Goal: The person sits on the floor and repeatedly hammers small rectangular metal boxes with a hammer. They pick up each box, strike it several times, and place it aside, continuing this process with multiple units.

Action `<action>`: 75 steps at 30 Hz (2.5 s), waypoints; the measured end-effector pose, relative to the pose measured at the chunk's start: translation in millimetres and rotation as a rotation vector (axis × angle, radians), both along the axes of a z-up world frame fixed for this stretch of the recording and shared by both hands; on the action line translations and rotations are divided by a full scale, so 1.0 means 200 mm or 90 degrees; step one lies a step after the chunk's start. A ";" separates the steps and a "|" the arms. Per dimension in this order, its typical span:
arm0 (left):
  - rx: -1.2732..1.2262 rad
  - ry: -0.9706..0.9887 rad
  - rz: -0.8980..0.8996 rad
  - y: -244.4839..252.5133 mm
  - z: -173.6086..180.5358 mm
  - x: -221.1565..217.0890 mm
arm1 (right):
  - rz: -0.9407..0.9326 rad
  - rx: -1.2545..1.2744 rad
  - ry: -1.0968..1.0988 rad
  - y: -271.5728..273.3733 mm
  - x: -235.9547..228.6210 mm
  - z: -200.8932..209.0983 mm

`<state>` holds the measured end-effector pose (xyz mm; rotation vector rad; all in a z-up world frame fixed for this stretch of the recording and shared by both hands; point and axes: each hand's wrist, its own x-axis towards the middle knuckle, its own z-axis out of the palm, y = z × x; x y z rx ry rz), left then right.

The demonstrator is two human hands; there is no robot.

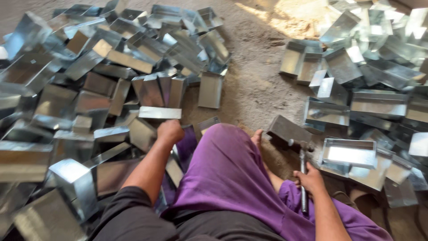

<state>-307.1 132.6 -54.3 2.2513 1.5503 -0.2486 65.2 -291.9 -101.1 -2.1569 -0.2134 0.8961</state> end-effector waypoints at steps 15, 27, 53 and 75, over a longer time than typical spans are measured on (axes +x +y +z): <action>-0.086 -0.327 -0.131 -0.21 0.34 1.43 | -0.085 0.136 -0.159 0.00 -0.18 0.19; -0.367 -0.165 -0.019 -0.35 -0.20 1.50 | -0.099 0.286 -0.766 -0.07 -0.29 0.87; 0.098 0.000 -0.664 -0.65 0.31 1.53 | 0.023 0.121 -0.623 0.06 -0.30 0.68; -0.567 -0.042 -0.285 -0.31 -0.05 1.50 | -0.189 0.627 -0.914 -0.14 -0.32 1.19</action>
